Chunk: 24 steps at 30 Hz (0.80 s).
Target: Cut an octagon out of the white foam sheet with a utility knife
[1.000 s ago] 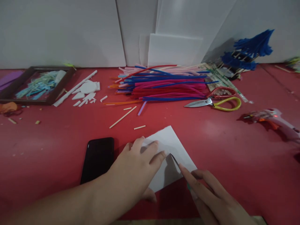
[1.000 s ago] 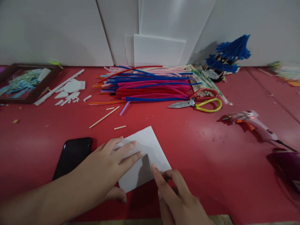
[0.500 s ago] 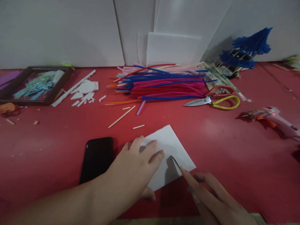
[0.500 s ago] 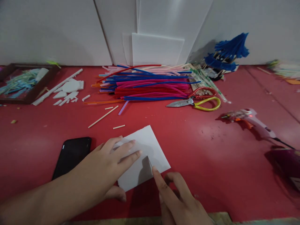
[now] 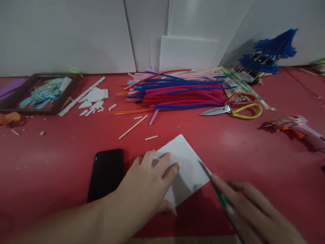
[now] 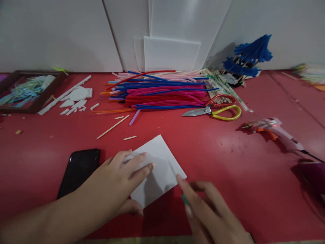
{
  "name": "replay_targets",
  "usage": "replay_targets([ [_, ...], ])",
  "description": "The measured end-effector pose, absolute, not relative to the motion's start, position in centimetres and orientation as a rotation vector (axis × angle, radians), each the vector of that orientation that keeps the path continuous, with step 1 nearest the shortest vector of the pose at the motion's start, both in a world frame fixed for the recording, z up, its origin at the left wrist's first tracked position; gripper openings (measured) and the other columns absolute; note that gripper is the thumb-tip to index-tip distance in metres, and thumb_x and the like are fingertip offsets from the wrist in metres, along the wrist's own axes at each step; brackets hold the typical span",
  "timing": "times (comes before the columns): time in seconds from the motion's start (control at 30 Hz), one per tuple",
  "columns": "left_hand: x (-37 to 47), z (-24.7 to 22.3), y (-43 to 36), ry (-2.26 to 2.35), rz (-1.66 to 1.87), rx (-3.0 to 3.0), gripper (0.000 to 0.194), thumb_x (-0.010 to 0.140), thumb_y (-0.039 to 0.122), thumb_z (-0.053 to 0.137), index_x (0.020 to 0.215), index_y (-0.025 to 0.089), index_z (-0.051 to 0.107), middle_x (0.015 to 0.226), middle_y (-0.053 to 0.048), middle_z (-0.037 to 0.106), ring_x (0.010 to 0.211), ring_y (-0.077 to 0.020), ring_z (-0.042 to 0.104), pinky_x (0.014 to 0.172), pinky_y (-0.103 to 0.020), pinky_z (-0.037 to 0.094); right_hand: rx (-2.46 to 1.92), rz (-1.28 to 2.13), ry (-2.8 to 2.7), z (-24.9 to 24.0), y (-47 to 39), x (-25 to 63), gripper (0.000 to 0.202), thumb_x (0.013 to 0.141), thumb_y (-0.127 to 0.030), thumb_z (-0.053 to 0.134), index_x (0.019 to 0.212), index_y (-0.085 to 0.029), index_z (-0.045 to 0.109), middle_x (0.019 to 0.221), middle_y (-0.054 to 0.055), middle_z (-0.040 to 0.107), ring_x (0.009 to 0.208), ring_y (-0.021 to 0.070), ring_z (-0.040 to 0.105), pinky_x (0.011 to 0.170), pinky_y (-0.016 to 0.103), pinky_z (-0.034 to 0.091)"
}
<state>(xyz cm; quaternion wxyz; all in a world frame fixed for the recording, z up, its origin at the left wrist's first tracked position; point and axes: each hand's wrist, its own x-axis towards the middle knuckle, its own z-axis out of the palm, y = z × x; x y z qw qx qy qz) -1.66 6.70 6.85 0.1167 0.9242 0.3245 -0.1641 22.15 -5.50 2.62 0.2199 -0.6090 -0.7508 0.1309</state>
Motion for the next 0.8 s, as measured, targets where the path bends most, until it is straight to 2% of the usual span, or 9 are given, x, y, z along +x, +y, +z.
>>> replay_targets([
  [0.07,-1.6,6.6,6.0,1.025,-0.471,2.744,0.093,0.075,0.067,0.08,0.15,0.021,0.051,0.147,-0.016,0.058,0.113,-0.04,0.062,0.082,-0.054,0.063,-1.694,0.242,-2.115,2.9,-3.9,23.8,0.053,0.104,-0.029,0.044,0.157,-0.031,0.043,0.117,0.013,0.067,0.095,0.0233,0.075,0.074,0.03,0.064],
  [0.17,-1.6,6.2,4.8,1.096,-0.523,2.761,0.083,0.086,0.057,0.075,0.153,0.016,0.048,0.14,-0.018,0.062,0.102,-0.0351,0.066,0.078,-0.047,0.065,-1.796,-0.019,-2.098,2.3,-1.3,25.8,0.045,0.106,-0.038,0.039,0.142,-0.022,0.061,0.104,0.015,0.066,0.073,0.0236,0.071,0.044,0.029,0.054],
  [0.23,-1.7,5.8,4.0,1.1,-0.563,2.768,0.08,0.089,0.05,0.075,0.153,0.01,0.047,0.137,-0.02,0.064,0.099,-0.0328,0.068,0.077,-0.042,0.065,-1.841,-0.178,-2.142,1.6,0.2,26.8,0.048,0.107,-0.041,0.033,0.131,-0.019,0.069,0.103,0.015,0.065,0.064,0.0219,0.067,0.037,0.029,0.045],
  [0.3,-1.8,5.5,3.2,1.072,-0.559,2.797,0.081,0.089,0.045,0.076,0.153,0.006,0.045,0.136,-0.023,0.064,0.098,-0.0317,0.069,0.078,-0.039,0.065,-1.827,-0.272,-2.228,0.8,1.6,27.7,0.048,0.107,-0.04,0.033,0.131,-0.02,0.069,0.103,0.015,0.066,0.063,0.0212,0.065,0.036,0.029,0.042],
  [0.43,-2.4,6.1,3.0,0.958,-0.483,2.803,0.078,0.089,0.034,0.073,0.155,0.009,0.041,0.145,-0.023,0.057,0.108,-0.0336,0.068,0.079,-0.039,0.064,-1.726,-0.248,-2.338,-0.2,4.1,29.5,0.048,0.107,-0.036,0.032,0.134,-0.021,0.068,0.106,0.016,0.066,0.073,0.0255,0.067,0.053,0.038,0.055],
  [0.5,-2.8,7.0,4.3,0.948,-0.477,2.798,0.06,0.091,0.022,0.066,0.148,0.011,0.051,0.15,-0.021,0.054,0.117,-0.0355,0.065,0.084,-0.042,0.062,-1.677,-0.206,-2.375,-0.2,5.0,30.2,0.051,0.107,-0.038,0.029,0.134,-0.02,0.068,0.105,0.017,0.067,0.082,0.03,0.067,0.066,0.046,0.058],
  [0.57,-3.4,7.9,6.5,0.997,-0.424,2.846,0.041,0.092,0.009,0.056,0.132,0.013,0.064,0.145,-0.02,0.057,0.126,-0.0369,0.06,0.095,-0.047,0.057,-1.649,-0.181,-2.379,0.0,5.5,30.3,0.051,0.107,-0.039,0.029,0.131,-0.02,0.071,0.105,0.018,0.068,0.09,0.0334,0.066,0.076,0.052,0.057],
  [0.7,-4.7,8.3,11.3,1.377,-0.32,2.753,0.03,0.1,0.016,0.05,0.126,0.01,0.063,0.125,-0.019,0.065,0.117,-0.034,0.062,0.097,-0.048,0.052,-1.596,-0.151,-2.307,0.8,5.1,28.4,0.042,0.106,-0.04,0.04,0.121,-0.018,0.073,0.107,0.018,0.07,0.094,0.0317,0.068,0.086,0.051,0.056],
  [0.8,-5.1,7.6,13.2,1.417,-0.367,2.708,0.024,0.1,0.017,0.051,0.12,0.01,0.063,0.121,-0.017,0.065,0.113,-0.033,0.063,0.091,-0.044,0.052,-1.477,-0.021,-2.279,0.6,4.1,25.8,0.045,0.104,-0.054,0.045,0.119,-0.019,0.07,0.105,0.014,0.073,0.099,0.0309,0.07,0.086,0.047,0.059],
])
